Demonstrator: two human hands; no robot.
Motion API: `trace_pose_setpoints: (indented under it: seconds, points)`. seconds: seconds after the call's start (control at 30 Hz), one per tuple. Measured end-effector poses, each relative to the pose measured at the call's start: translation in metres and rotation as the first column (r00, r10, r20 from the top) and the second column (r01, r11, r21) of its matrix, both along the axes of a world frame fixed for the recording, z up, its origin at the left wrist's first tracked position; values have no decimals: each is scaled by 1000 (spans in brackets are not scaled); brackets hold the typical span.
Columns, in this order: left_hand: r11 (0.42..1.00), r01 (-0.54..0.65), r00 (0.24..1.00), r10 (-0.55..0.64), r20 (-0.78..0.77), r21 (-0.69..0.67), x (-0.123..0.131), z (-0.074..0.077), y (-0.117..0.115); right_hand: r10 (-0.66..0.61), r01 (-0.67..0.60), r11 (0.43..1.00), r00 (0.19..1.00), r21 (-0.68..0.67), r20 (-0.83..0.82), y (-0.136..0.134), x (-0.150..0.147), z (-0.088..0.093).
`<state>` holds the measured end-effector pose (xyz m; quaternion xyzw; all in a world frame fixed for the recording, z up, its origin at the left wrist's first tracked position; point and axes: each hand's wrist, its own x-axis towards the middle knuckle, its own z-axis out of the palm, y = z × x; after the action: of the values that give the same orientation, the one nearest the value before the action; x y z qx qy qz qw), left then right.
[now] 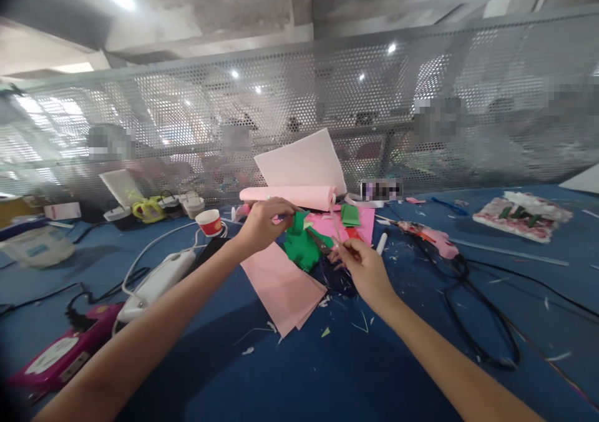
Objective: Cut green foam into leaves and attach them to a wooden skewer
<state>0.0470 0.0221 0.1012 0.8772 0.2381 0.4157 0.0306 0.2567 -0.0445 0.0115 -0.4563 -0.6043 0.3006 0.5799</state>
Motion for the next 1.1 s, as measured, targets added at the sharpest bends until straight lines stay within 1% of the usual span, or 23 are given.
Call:
trace_pose_setpoints:
  seconds: [0.03, 0.07, 0.13, 0.17, 0.23, 0.3, 0.4, 0.5, 0.53, 0.6, 0.67, 0.7, 0.73, 0.77, 0.83, 0.93, 1.03, 1.1]
  points:
    - [999, -20, 1000, 20, 1, 35, -2, 4, -2, -57, 47, 996, 988, 70, 143, 1, 4, 0]
    - [998, -31, 1000, 31, 3, 60, -3, 7, -3, -107, 69, 986, 959, 149, 263, 1, 7, -1]
    - [997, -32, 999, 32, 1, 73, -5, 13, -6, -189, 69, 956, 888, 284, 419, 1, 11, -2]
    - [998, -30, 1000, 30, -8, 61, -6, 15, -8, -216, 60, 942, 862, 332, 458, 1, 12, -3]
    - [999, -31, 999, 32, -41, 4, -6, 18, -9, -245, 43, 922, 834, 385, 494, 0, 12, -4]
    - [996, -45, 994, 37, -100, -78, -7, 18, -9, -241, 15, 915, 823, 404, 514, -1, 11, -5]
    - [981, -65, 983, 30, -183, -185, -8, 15, -5, -202, -22, 919, 831, 394, 518, -3, 10, -5]
    - [969, -58, 978, 7, -207, -240, -10, 10, 1, -163, -8, 939, 871, 344, 464, -5, 7, -4]
    - [967, -51, 977, -3, -212, -248, -10, 9, 3, -135, -5, 953, 887, 302, 441, -6, 5, -4]
    - [965, -39, 973, -23, -232, -260, -11, 10, 6, -47, -21, 984, 926, 177, 374, -9, -1, -3]
    - [957, -39, 965, -38, -259, -287, -12, 16, 8, 76, -81, 997, 967, 13, 245, -11, -12, -2]
    - [952, -40, 961, -47, -273, -304, -13, 20, 8, 135, -131, 991, 983, -42, 128, -11, -19, -1]
    - [946, -44, 956, -54, -289, -320, -14, 24, 8, 205, -203, 975, 979, -92, 9, -12, -26, 0]
    - [942, -39, 950, -67, -304, -333, -15, 29, 8, 246, -258, 959, 963, -119, -106, -13, -34, 1]
    - [938, -45, 940, -76, -332, -343, -17, 38, 7, 308, -343, 930, 924, -135, -226, -14, -47, 2]
    - [923, -96, 904, -76, -420, -373, -20, 45, 5, 330, -368, 920, 913, -137, -242, -14, -61, 0]
    - [899, -158, 862, -76, -500, -409, -26, 48, 4, 339, -391, 906, 899, -160, -279, -11, -70, -6]
    - [882, -173, 849, -92, -521, -438, -32, 50, 6, 351, -417, 894, 880, -165, -319, -7, -76, -11]
